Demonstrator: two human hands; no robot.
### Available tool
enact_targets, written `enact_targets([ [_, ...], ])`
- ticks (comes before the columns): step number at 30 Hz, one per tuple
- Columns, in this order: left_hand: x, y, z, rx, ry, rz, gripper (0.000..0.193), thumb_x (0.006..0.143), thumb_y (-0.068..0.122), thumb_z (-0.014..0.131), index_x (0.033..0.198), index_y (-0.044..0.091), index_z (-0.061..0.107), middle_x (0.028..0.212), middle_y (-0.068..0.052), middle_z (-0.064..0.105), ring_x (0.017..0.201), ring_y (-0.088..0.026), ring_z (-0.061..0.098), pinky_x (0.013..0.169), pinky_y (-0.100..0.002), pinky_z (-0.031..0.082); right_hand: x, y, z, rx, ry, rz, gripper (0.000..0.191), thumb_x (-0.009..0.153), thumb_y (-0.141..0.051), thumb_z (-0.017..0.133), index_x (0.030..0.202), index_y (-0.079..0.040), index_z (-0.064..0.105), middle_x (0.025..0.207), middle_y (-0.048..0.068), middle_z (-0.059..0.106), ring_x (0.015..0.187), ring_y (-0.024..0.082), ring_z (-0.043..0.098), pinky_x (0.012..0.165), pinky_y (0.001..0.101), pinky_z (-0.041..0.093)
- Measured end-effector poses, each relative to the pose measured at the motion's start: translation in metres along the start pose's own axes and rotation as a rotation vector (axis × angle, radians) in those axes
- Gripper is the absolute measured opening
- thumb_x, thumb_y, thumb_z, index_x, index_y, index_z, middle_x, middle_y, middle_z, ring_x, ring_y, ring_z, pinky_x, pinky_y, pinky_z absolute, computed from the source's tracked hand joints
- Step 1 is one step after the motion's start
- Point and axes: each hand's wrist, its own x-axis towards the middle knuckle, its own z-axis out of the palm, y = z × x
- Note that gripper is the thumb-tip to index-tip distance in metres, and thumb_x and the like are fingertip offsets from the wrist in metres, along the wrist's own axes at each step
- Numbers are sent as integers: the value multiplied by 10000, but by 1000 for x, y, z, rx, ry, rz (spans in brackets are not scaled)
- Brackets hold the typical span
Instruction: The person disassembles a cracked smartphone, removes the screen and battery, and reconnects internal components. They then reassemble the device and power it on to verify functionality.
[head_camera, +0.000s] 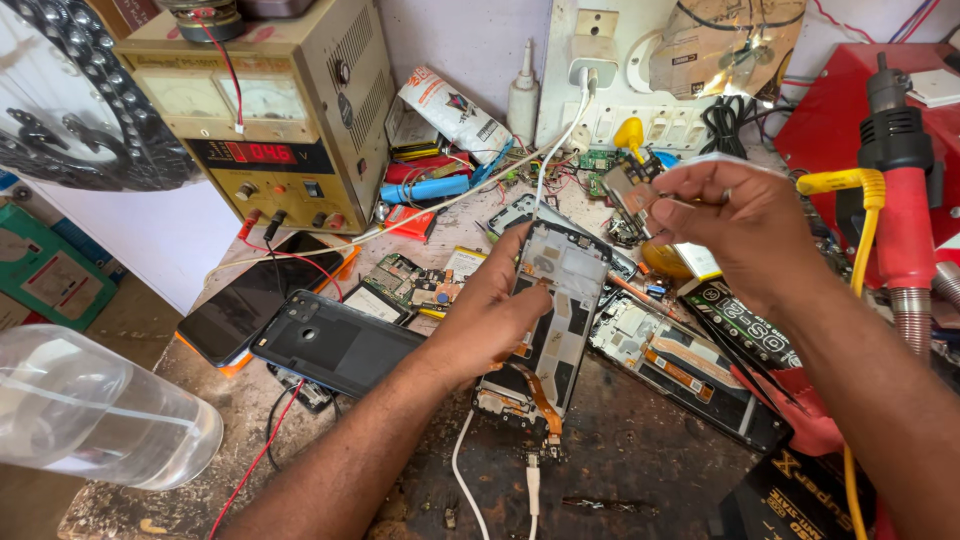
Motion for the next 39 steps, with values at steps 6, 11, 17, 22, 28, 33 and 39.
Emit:
enact_targets([
  [6, -3, -7, 7, -20, -51, -95, 682, 911, -7, 500, 1564, 84, 326, 1208, -61, 652, 1021, -100, 593, 861, -267, 506, 1, -2, 5, -12, 6, 205, 265, 873, -7, 718, 1135, 12, 678, 1010, 111, 756, 895, 140, 747, 751, 282, 621],
  [11, -5, -6, 9, 19, -44, -70, 763, 841, -50, 506, 1575, 103, 362, 1195, -46, 636, 960, -109, 565, 806, -265, 493, -3, -3, 11, -113, -72, 219, 292, 868, -16, 738, 1159, 10, 734, 942, 119, 780, 794, 138, 723, 732, 277, 615],
  [17, -3, -5, 9, -11, -28, -47, 748, 864, -40, 474, 1586, 96, 332, 1279, -60, 624, 1078, -108, 585, 919, -265, 491, -5, -9, 17, -175, -118, 275, 277, 880, -32, 740, 1156, -11, 755, 917, 111, 793, 753, 118, 706, 704, 269, 598],
  [22, -1, -4, 4, 90, -27, 4, 654, 919, 40, 423, 1568, 58, 346, 1419, -100, 573, 1280, -148, 541, 1108, -298, 404, -11, -8, 26, -278, -130, 193, 241, 860, -7, 752, 1100, -19, 780, 935, 88, 808, 796, 100, 735, 722, 251, 605],
  [28, -3, -5, -1, 189, 4, 30, 646, 885, 89, 408, 1527, 17, 412, 1431, -148, 561, 1321, -212, 512, 1135, -313, 365, -11, -6, 26, -265, -193, 178, 239, 847, -6, 749, 1083, -18, 782, 925, 65, 807, 821, 86, 743, 747, 234, 609],
  [33, -1, -15, -5, 181, 38, 36, 619, 910, 118, 415, 1516, -6, 416, 1446, -153, 551, 1333, -223, 506, 1132, -316, 369, -14, -5, 29, -364, -201, 189, 204, 860, -56, 785, 1062, -31, 801, 886, 88, 813, 760, 95, 710, 673, 260, 580],
  [39, 1, -24, -4, 267, 104, 36, 580, 1091, 364, 413, 1514, -33, 420, 1479, -149, 536, 1393, -189, 470, 1163, -307, 332, -17, -10, 35, -315, -242, 68, 185, 852, -76, 791, 1033, -35, 796, 937, 42, 776, 827, 70, 731, 741, 233, 607],
])
